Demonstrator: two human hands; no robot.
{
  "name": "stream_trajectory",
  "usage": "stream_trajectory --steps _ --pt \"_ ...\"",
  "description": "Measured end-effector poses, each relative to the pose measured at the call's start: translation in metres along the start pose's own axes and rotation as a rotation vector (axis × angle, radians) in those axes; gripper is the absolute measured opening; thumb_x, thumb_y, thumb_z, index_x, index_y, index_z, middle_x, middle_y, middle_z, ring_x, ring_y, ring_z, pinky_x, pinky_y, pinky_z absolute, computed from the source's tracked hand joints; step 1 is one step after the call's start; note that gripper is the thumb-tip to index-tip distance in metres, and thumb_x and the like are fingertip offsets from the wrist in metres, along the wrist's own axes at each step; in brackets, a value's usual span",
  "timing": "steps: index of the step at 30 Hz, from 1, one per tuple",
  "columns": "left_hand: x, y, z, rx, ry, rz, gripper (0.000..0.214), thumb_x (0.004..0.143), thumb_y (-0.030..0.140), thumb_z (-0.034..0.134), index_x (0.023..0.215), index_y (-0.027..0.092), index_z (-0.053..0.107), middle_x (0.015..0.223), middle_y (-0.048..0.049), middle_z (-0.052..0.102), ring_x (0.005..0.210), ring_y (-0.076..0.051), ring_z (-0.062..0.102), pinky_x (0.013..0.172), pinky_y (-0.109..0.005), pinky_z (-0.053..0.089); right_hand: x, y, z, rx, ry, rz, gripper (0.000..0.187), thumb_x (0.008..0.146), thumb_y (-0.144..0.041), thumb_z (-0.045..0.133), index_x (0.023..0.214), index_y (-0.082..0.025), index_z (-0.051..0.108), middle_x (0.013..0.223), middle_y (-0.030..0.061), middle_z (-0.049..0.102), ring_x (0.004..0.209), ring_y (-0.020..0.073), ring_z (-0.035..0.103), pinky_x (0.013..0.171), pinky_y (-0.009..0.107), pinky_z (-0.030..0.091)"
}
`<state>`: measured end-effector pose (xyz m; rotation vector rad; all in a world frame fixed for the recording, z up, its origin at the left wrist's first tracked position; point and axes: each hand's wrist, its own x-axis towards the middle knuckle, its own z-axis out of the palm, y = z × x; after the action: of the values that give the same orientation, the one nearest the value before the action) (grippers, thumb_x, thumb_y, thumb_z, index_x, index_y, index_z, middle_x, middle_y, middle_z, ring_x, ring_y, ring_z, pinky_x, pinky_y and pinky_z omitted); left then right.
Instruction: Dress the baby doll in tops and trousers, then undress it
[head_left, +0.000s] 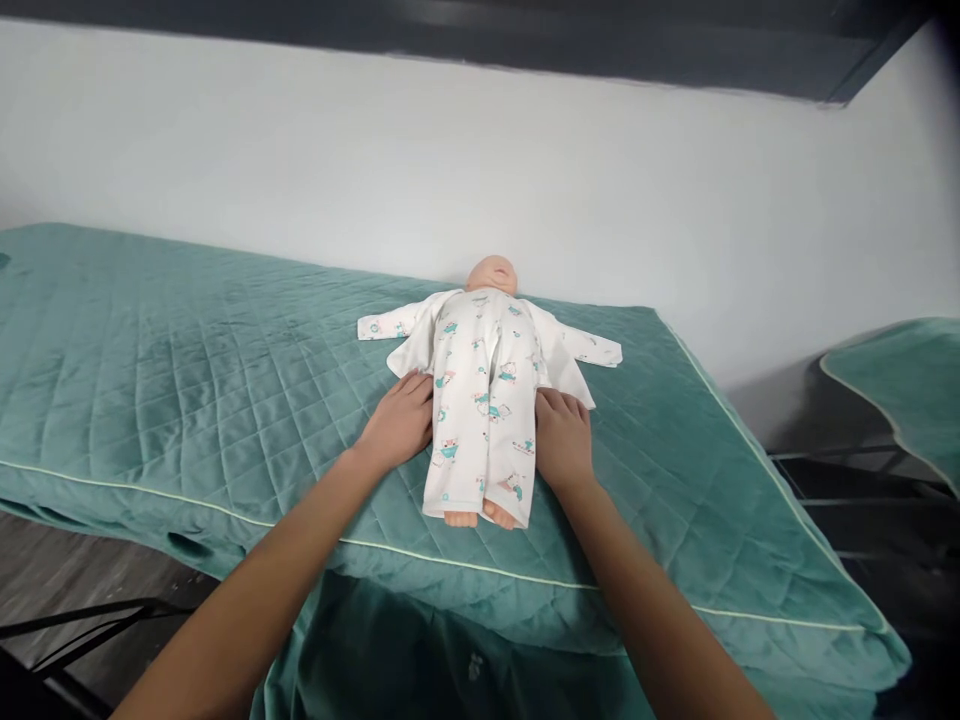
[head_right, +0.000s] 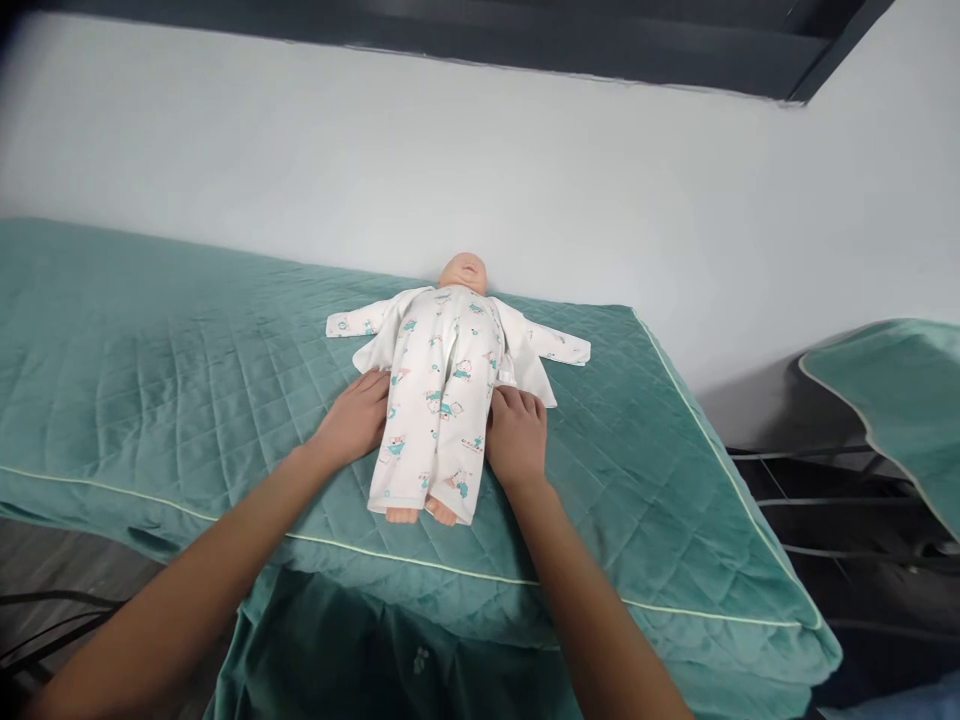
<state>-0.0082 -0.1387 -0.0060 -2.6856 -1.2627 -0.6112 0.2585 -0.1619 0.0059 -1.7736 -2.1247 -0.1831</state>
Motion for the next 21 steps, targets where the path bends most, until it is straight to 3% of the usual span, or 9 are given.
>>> stream_trajectory --steps 2,5,11,14,21 --pt "-0.002 0.0 0.001 -0.006 0.031 0.021 0.022 0.092 0.021 0.056 0.105 0.016 0.074 0.113 -0.0152 0.067 0.12 -0.028 0.059 0.118 -0.049 0.044 0.0 0.0 -0.001 0.038 -0.036 -0.036 0.03 0.098 -0.022 0.048 0.118 -0.015 0.07 0.124 0.0136 0.068 0.113 0.0301 0.055 0.1 0.042 0.04" --pt "-0.005 0.0 0.004 -0.041 0.036 0.068 0.023 0.093 0.02 0.055 0.106 0.017 0.074 0.113 -0.014 0.069 0.123 -0.027 0.059 0.121 -0.05 0.04 -0.001 0.005 0.001 0.118 -0.068 -0.095 0.031 0.096 -0.021 0.054 0.122 -0.016 0.07 0.124 0.0128 0.068 0.114 0.0293 0.054 0.099 0.04 0.041" --pt "0.011 -0.006 0.012 -0.174 -0.124 0.141 0.025 0.091 0.024 0.057 0.108 0.019 0.074 0.122 -0.0136 0.07 0.131 -0.028 0.057 0.127 -0.051 0.029 0.001 0.008 0.006 0.157 -0.075 -0.147 0.025 0.094 -0.02 0.057 0.114 -0.016 0.072 0.116 0.0132 0.067 0.108 0.0284 0.055 0.096 0.039 0.043" --pt "0.027 -0.007 0.013 -0.203 -0.168 0.126 0.023 0.091 0.026 0.057 0.107 0.02 0.073 0.12 -0.0111 0.072 0.129 -0.027 0.058 0.124 -0.046 0.033 0.002 0.006 0.006 0.161 -0.064 -0.162 0.023 0.096 -0.022 0.056 0.111 -0.015 0.072 0.114 0.0136 0.066 0.107 0.0283 0.055 0.096 0.039 0.045" --pt "0.051 -0.006 0.015 -0.28 -0.115 0.038 0.024 0.089 0.025 0.063 0.109 0.016 0.071 0.122 -0.0106 0.072 0.124 -0.027 0.062 0.116 -0.043 0.043 0.009 0.003 0.009 0.128 -0.049 -0.151 0.023 0.096 -0.024 0.057 0.111 -0.015 0.072 0.114 0.0146 0.067 0.106 0.03 0.056 0.094 0.04 0.047"
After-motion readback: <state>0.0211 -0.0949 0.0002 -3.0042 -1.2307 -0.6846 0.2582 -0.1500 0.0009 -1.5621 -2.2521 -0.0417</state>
